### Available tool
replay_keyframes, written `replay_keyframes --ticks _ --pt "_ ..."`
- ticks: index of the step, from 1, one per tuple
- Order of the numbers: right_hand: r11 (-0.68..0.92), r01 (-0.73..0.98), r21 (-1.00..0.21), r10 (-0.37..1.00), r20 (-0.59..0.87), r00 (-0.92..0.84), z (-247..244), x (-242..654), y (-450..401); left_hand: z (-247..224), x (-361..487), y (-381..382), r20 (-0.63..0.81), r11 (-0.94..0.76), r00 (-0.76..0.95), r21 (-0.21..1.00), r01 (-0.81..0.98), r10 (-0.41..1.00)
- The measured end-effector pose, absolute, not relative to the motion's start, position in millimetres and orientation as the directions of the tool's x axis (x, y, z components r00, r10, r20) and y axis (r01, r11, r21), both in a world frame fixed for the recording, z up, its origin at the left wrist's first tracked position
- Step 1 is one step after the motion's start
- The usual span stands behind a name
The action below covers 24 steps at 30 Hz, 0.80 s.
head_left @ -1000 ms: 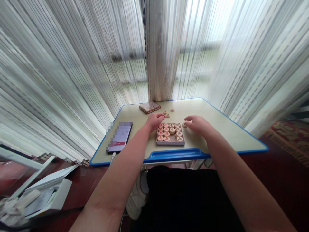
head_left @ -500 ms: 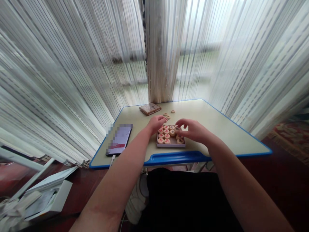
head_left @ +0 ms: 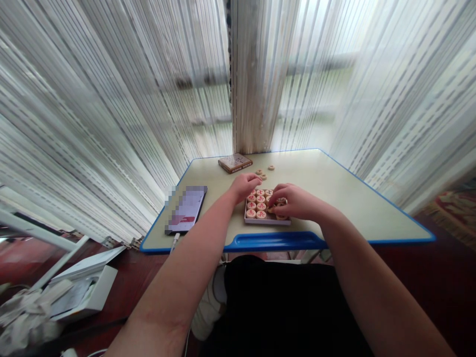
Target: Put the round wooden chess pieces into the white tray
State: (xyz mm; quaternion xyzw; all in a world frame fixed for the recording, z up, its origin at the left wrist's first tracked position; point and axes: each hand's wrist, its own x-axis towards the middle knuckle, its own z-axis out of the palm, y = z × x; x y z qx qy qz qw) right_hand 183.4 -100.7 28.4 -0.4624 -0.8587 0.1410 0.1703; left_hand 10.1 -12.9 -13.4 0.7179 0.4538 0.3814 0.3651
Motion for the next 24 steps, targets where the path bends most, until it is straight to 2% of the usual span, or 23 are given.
replay_keyframes --ticks 6,15,24 --pt "0.527 0.749 -0.402 0.841 0.119 -0.528 28 184 -97 -12 9 -13 0.226 -0.334 0.304 0.864 0.376 0.925" --pt "0.497 0.746 -0.443 0.862 0.15 -0.485 28 189 -100 -13 10 -15 0.224 -0.331 0.297 0.862 0.384 0.928" --pt "0.586 0.714 -0.384 0.804 0.16 -0.573 30 186 -106 -11 10 -18 0.217 -0.333 0.305 0.85 0.409 0.927"
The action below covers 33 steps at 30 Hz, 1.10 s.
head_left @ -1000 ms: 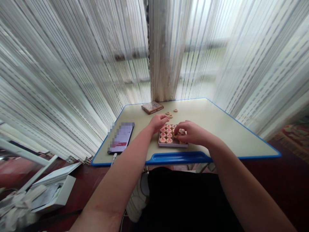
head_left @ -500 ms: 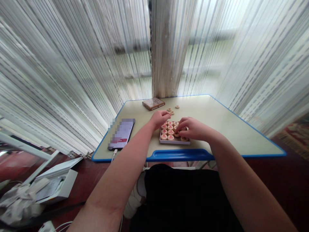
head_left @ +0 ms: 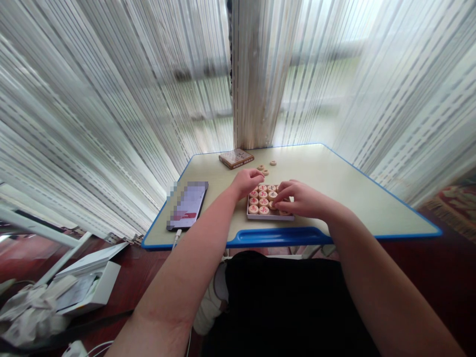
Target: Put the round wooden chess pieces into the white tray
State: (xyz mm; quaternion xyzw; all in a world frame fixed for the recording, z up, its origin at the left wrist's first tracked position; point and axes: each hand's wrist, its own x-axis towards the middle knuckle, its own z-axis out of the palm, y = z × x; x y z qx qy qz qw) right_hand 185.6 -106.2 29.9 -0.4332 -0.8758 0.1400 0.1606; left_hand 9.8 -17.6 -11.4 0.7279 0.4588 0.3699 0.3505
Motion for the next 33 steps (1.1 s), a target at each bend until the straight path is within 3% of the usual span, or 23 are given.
replay_keyframes --ticks 23,33 --pt "0.601 0.67 -0.436 0.785 0.167 -0.597 34 204 -121 -10 8 -19 0.185 -0.302 0.297 0.855 0.421 0.937" --pt "0.438 0.743 -0.507 0.897 0.305 -0.32 29 219 -110 -9 9 -22 0.204 -0.314 0.283 0.847 0.429 0.937"
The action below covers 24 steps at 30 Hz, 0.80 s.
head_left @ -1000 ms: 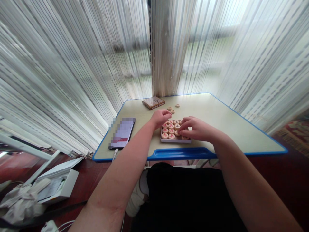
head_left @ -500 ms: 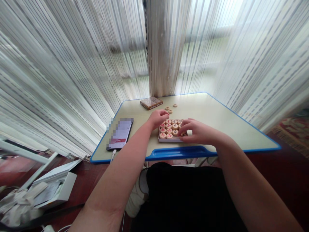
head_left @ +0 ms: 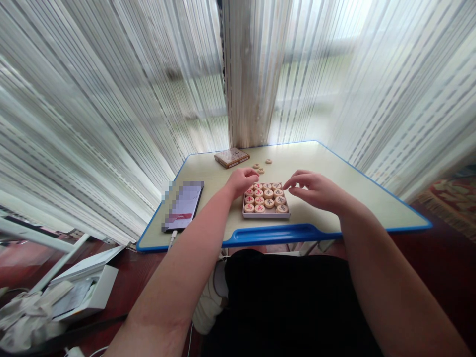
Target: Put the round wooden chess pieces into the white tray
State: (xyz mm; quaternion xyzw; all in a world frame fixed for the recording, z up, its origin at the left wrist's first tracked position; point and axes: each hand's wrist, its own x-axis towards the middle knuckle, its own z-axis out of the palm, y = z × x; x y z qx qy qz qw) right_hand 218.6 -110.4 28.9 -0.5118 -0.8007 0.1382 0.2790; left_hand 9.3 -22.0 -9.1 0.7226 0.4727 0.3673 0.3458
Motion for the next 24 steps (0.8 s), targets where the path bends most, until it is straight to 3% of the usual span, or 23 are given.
replay_keyframes --ticks 5,9,15,24 --pt "0.432 0.807 -0.402 0.887 0.35 -0.301 14 217 -96 0 12 -29 0.248 -0.403 0.363 0.795 0.453 0.898" --pt "0.452 0.841 -0.297 0.878 0.318 -0.359 7 211 -93 10 13 -34 0.29 -0.58 0.538 0.634 0.511 0.791" --pt "0.496 0.826 -0.267 0.843 0.379 -0.383 3 213 -91 13 16 -44 0.125 -0.576 0.582 0.406 0.709 0.804" --pt "0.438 0.844 -0.31 0.879 0.346 -0.328 4 218 -91 10 19 -43 0.131 -0.602 0.605 0.388 0.698 0.786"
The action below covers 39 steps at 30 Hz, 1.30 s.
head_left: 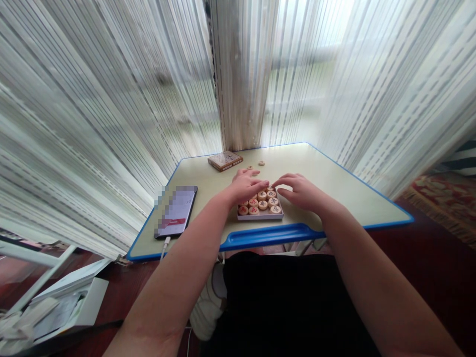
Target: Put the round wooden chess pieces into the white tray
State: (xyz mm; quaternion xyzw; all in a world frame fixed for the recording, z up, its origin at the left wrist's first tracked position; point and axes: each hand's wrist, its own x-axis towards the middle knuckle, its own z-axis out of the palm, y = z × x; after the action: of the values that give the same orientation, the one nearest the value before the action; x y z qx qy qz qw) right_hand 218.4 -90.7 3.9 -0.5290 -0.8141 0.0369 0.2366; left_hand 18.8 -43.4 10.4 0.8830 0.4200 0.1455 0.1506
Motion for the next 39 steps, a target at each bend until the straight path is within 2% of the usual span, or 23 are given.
replay_keyframes --ticks 6,12,17,20,23,27,32,35,37,39 --pt "0.432 0.839 -0.331 0.884 0.339 -0.321 4 218 -93 9 18 -42 0.159 -0.618 0.609 0.378 0.689 0.777" --pt "0.427 0.838 -0.34 0.887 0.34 -0.313 4 217 -94 9 20 -37 0.285 -0.684 0.623 0.354 0.638 0.729" --pt "0.427 0.847 -0.316 0.863 0.423 -0.277 2 217 -92 9 16 -35 0.415 -0.681 0.56 0.245 0.69 0.717" --pt "0.398 0.874 -0.279 0.854 0.46 -0.242 2 214 -94 10 11 -34 0.443 -0.61 0.497 0.156 0.777 0.746" --pt "0.365 0.895 -0.257 0.864 0.452 -0.222 1 209 -98 12 8 -34 0.452 -0.552 0.446 0.131 0.823 0.773" --pt "0.311 0.909 -0.276 0.902 0.386 -0.192 3 207 -100 9 6 -29 0.429 -0.51 0.394 0.197 0.837 0.813" --pt "0.311 0.898 -0.31 0.94 0.241 -0.243 16 216 -73 -2 4 -16 0.357 -0.454 0.341 0.306 0.837 0.87" --pt "0.303 0.917 -0.258 0.945 0.202 -0.256 24 218 -42 -7 3 -5 0.38 -0.375 0.227 0.381 0.845 0.897" --pt "0.302 0.931 -0.207 0.941 0.221 -0.257 25 216 -19 -10 3 1 0.4 -0.31 0.13 0.427 0.85 0.907" --pt "0.318 0.936 -0.147 0.925 0.264 -0.273 21 213 2 -14 3 5 0.396 -0.288 0.105 0.438 0.851 0.912"
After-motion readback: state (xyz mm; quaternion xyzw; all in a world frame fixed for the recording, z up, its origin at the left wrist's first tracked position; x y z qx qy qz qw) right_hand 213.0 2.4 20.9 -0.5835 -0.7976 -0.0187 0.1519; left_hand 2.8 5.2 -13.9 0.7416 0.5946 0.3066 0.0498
